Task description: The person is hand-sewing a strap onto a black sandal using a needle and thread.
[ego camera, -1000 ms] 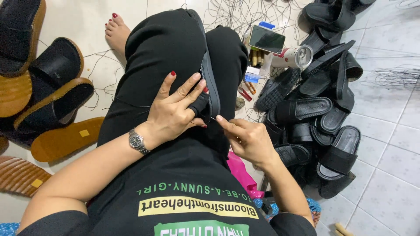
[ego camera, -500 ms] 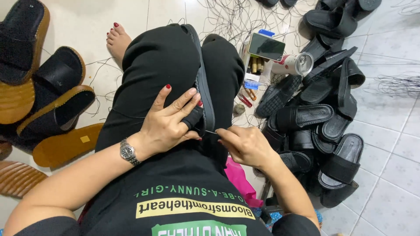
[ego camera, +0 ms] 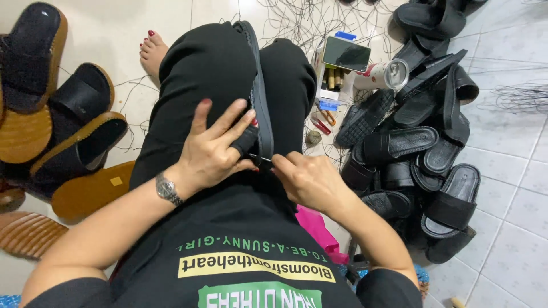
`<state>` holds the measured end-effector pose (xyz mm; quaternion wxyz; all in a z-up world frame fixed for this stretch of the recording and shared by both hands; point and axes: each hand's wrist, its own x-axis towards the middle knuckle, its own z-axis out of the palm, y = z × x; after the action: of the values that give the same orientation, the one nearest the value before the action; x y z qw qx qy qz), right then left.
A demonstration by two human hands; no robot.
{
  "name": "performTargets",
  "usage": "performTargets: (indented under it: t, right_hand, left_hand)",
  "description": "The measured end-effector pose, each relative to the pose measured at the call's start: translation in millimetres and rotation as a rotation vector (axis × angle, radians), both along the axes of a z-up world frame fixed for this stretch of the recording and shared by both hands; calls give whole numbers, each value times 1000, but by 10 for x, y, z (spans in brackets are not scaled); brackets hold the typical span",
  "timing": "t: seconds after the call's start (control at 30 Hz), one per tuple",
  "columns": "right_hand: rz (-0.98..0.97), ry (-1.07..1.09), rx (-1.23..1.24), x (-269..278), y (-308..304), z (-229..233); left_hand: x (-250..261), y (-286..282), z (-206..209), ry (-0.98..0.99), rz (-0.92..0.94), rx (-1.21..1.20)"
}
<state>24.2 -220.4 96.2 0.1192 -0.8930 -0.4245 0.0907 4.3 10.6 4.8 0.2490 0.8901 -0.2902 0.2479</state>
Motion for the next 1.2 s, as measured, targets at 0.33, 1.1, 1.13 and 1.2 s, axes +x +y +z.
performTargets:
  t: [0.33,1.1,1.13,1.2]
  right_hand:
    - [-209,-116,-90,-485,-10,-83]
    - [-64,-65,-64,-440,-264,-291]
    - [-76,-50,-85,-459,-270,-289]
    - [-95,-38,-104,-518,-265,-123]
  left_hand:
    - [-486,271,386,724,-194,-724]
    - [-364,-137,487,1396,350,-804]
    - [-327,-126,509,1378,231,-796]
    - [-302,-120,509,1356,107,-781]
